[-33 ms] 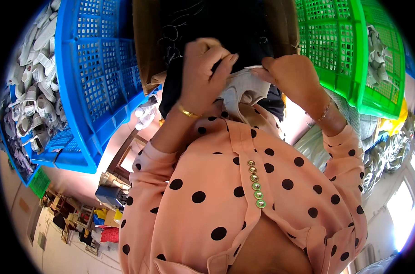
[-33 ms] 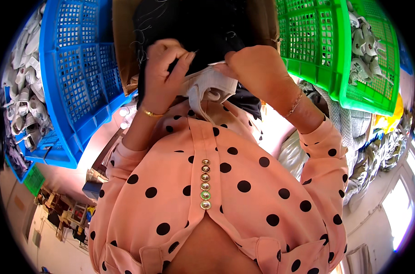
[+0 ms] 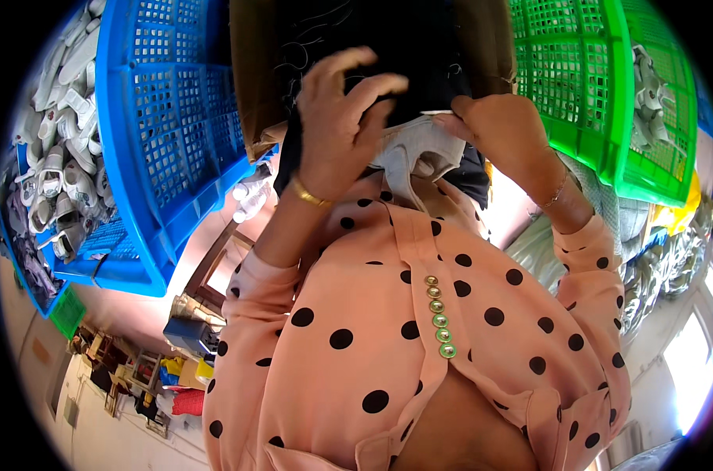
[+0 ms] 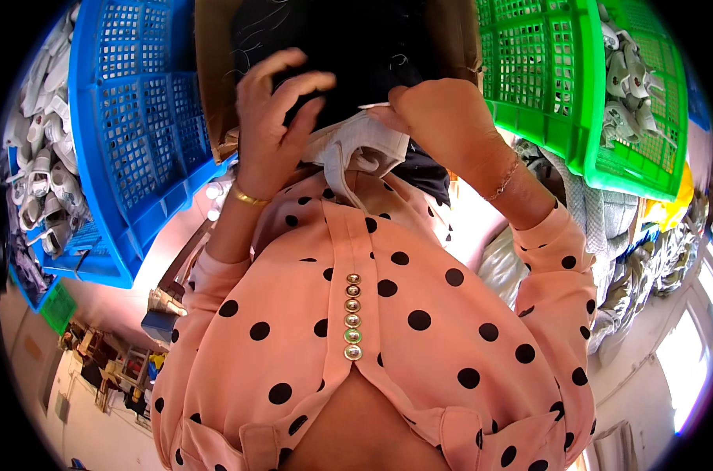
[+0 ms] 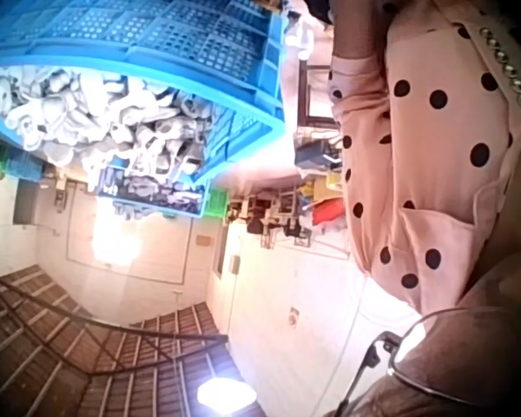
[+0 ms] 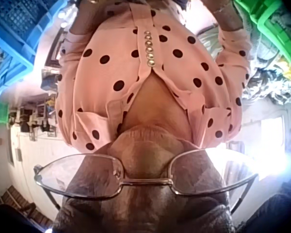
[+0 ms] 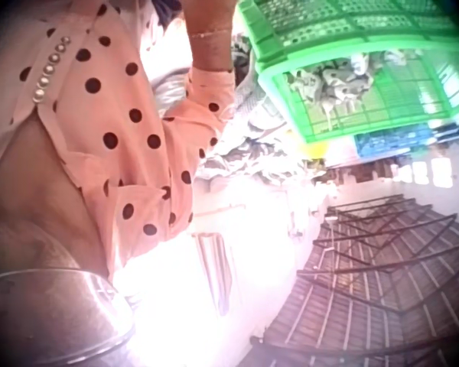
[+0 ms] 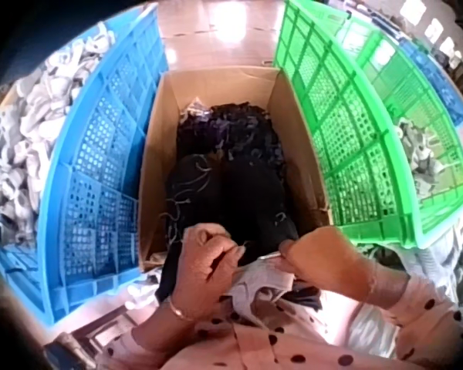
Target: The person uses scissors to trim loose threads and excess fabric from the edges of white baby slippers. They handle the slippers one at a time, picking them from a blue crate, performing the trimming, and placing the finished items into a green crate.
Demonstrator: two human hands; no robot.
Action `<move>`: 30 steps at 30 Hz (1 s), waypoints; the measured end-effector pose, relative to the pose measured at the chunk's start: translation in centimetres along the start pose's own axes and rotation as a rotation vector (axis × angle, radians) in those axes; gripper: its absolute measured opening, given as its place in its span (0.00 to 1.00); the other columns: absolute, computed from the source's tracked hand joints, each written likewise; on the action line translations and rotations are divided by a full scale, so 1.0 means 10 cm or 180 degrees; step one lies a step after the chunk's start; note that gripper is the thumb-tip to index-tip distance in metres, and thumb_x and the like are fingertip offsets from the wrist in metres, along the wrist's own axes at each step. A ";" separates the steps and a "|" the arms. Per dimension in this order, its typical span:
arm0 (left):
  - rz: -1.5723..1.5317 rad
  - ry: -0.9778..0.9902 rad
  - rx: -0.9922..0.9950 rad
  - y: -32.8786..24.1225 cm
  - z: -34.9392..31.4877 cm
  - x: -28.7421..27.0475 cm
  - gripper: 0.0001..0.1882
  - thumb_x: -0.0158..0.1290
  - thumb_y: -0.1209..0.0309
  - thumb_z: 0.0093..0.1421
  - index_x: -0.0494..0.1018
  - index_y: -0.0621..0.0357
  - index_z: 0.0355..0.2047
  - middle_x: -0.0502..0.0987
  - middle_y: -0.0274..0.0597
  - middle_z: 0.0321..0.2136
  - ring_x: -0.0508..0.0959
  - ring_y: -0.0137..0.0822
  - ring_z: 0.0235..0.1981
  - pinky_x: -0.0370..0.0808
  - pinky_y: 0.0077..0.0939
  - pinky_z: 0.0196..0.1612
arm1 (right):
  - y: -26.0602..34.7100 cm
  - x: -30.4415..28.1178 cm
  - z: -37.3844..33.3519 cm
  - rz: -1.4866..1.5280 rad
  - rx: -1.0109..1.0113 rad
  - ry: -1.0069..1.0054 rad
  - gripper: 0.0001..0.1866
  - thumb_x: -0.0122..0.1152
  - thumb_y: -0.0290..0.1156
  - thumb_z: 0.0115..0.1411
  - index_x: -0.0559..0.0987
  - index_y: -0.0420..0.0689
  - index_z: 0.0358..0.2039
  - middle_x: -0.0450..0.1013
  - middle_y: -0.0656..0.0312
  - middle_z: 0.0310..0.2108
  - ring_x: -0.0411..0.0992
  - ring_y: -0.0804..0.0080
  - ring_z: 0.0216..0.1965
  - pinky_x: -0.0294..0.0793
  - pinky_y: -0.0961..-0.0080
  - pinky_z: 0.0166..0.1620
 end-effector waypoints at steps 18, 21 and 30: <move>-0.2837 0.0801 -0.1948 0.05 -0.22 -0.12 0.11 0.56 0.68 0.64 0.78 0.66 0.38 0.79 0.34 0.25 0.74 0.18 0.24 0.70 0.12 0.27 | 0.19 -0.08 -0.10 0.2531 0.0493 -0.0642 0.18 0.71 0.39 0.53 0.77 0.43 0.39 0.73 0.61 0.20 0.72 0.74 0.19 0.72 0.79 0.26; -0.3118 0.0899 -0.2047 -0.07 -0.22 -0.13 0.12 0.56 0.67 0.64 0.78 0.66 0.39 0.79 0.33 0.27 0.74 0.18 0.26 0.71 0.13 0.28 | 0.27 0.07 -0.16 0.3315 0.0602 -0.0100 0.13 0.68 0.27 0.56 0.78 0.37 0.40 0.71 0.70 0.26 0.65 0.88 0.27 0.68 0.87 0.30; -0.2551 0.0500 -0.2341 0.14 -0.47 -0.16 0.13 0.55 0.62 0.64 0.74 0.61 0.33 0.77 0.36 0.25 0.76 0.24 0.25 0.74 0.16 0.32 | 0.37 0.28 -0.27 0.4931 0.0550 0.0329 0.12 0.61 0.34 0.64 0.78 0.37 0.40 0.71 0.72 0.26 0.62 0.90 0.30 0.68 0.88 0.36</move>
Point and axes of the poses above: each hand's wrist, its own z-axis towards the middle knuckle, its own x-axis out of the palm, y = z × x, the point moved 3 cm from there along z, towards the middle knuckle
